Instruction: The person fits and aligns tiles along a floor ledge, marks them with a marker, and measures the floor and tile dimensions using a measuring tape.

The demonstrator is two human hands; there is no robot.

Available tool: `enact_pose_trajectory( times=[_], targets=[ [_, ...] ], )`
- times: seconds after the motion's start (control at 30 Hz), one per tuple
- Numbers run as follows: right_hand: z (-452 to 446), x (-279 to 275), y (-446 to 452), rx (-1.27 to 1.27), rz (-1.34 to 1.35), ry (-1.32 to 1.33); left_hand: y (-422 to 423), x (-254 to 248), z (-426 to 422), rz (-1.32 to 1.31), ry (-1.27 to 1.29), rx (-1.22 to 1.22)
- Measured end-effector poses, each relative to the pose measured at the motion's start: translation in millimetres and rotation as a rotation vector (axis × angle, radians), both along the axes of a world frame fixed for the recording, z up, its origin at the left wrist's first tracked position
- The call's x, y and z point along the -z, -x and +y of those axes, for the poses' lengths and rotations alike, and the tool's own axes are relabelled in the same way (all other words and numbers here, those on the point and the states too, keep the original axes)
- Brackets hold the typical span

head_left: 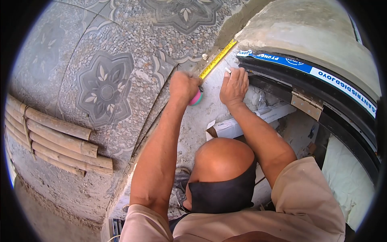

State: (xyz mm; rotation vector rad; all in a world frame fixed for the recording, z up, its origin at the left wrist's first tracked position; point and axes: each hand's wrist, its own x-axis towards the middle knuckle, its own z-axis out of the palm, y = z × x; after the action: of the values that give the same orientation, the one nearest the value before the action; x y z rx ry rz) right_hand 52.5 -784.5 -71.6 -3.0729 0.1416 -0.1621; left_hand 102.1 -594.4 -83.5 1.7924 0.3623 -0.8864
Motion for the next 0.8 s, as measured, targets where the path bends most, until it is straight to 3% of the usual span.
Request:
enact_pose_trajectory(
  times=[0.8],
  targets=[
    [2.4,-1.6,-0.5,-0.013,-0.031,0.007,-1.6,-0.4,6.3,0.099,-0.058,0.027]
  ],
)
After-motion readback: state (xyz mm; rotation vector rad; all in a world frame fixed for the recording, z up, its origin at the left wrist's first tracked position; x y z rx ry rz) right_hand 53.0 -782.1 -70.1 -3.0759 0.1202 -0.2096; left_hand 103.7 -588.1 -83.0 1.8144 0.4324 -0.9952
